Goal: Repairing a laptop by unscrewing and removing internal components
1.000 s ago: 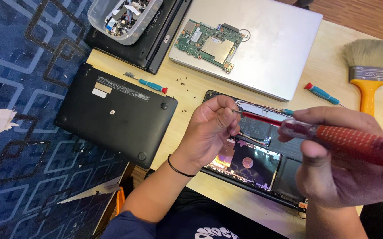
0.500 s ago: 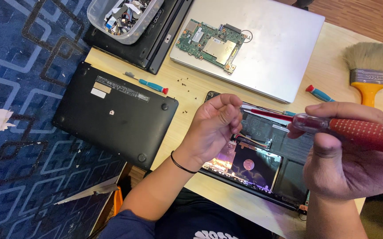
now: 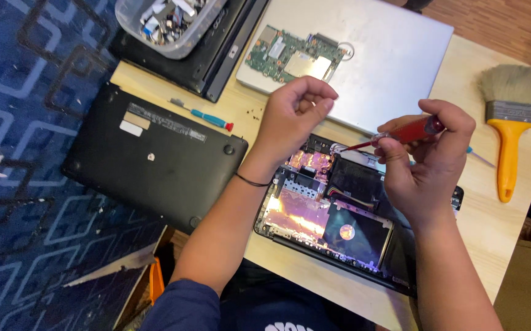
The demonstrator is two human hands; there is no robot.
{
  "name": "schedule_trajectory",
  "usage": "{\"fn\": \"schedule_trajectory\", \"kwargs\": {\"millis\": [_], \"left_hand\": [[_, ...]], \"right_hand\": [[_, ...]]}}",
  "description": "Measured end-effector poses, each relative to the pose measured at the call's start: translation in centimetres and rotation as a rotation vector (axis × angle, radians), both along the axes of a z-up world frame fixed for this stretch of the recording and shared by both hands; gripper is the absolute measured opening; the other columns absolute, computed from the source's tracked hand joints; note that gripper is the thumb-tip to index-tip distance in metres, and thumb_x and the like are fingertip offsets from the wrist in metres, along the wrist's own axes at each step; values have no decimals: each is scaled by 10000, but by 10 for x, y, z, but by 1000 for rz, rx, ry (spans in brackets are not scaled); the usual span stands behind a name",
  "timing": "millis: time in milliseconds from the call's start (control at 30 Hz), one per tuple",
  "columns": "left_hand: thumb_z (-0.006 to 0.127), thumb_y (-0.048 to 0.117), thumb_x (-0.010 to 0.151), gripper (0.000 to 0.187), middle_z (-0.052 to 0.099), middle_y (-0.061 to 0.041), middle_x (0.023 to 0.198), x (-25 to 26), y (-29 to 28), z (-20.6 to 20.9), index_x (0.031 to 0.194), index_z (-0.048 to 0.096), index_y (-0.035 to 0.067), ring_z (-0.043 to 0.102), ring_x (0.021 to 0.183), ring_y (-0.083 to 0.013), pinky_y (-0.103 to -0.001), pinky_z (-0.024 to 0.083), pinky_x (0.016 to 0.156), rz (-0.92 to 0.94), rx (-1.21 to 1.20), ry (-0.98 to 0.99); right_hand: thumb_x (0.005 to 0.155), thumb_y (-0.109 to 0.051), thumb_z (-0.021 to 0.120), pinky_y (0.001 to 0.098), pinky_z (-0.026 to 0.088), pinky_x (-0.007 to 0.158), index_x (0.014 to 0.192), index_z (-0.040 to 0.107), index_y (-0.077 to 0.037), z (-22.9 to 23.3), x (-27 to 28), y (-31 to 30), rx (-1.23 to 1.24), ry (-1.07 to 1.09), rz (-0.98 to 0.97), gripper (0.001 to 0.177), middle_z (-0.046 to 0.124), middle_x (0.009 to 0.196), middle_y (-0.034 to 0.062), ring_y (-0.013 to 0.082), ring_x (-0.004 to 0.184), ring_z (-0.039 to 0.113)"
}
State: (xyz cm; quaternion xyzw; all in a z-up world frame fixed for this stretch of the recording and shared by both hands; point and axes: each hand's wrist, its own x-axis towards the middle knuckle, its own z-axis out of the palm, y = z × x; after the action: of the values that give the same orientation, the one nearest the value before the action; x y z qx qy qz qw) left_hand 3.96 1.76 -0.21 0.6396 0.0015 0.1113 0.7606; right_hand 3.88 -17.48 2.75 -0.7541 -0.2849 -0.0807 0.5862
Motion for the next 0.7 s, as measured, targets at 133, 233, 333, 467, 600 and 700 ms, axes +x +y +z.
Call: {"fn": "schedule_trajectory", "kwargs": {"millis": [133,233,333,467,600,700], "left_hand": [[640,75,861,49,561,66,720,2,-3,-21,881,659,116,348,548,-30,-182,349,518,16,214,156],[644,81,854,40,561,65,706,6,-1,-25,875,660,110,350,541,-25,-179,350,521,20,193,161],[644,87,853,39,570,70,712,6,-1,-28,872,659,117,339,524,-16,-173,341,516,29,159,176],[646,85,844,50,586,76,731,7,-2,-30,875,662,121,349,528,-11,-169,353,520,16,142,183],[635,86,853,51,540,77,694,-1,-2,-14,879,665,119,342,539,-16,-176,369,546,-23,142,199],[641,97,888,58,529,61,728,-5,-3,-10,945,644,103,325,540,-16,-157,295,489,-170,125,76]], "right_hand": [[965,59,572,323,532,711,1241,289,-16,-9,0,2,-48,-1,-31,403,481,972,213,277,832,631],[946,107,550,318,529,700,1243,291,-25,-11,1,4,-55,20,-39,415,490,933,209,275,817,633],[924,150,528,323,530,658,1233,283,-38,-13,2,4,-46,27,-21,437,488,906,216,286,788,632],[920,160,538,329,541,690,1231,277,-37,-14,2,3,-61,40,-4,451,552,864,233,283,782,633],[912,161,550,331,538,724,1236,298,-11,-16,1,1,-98,-8,-35,445,407,1092,200,292,843,648],[885,-79,791,304,453,687,1200,398,15,-27,2,-8,-224,-127,-143,512,490,1036,161,232,781,602]]}}
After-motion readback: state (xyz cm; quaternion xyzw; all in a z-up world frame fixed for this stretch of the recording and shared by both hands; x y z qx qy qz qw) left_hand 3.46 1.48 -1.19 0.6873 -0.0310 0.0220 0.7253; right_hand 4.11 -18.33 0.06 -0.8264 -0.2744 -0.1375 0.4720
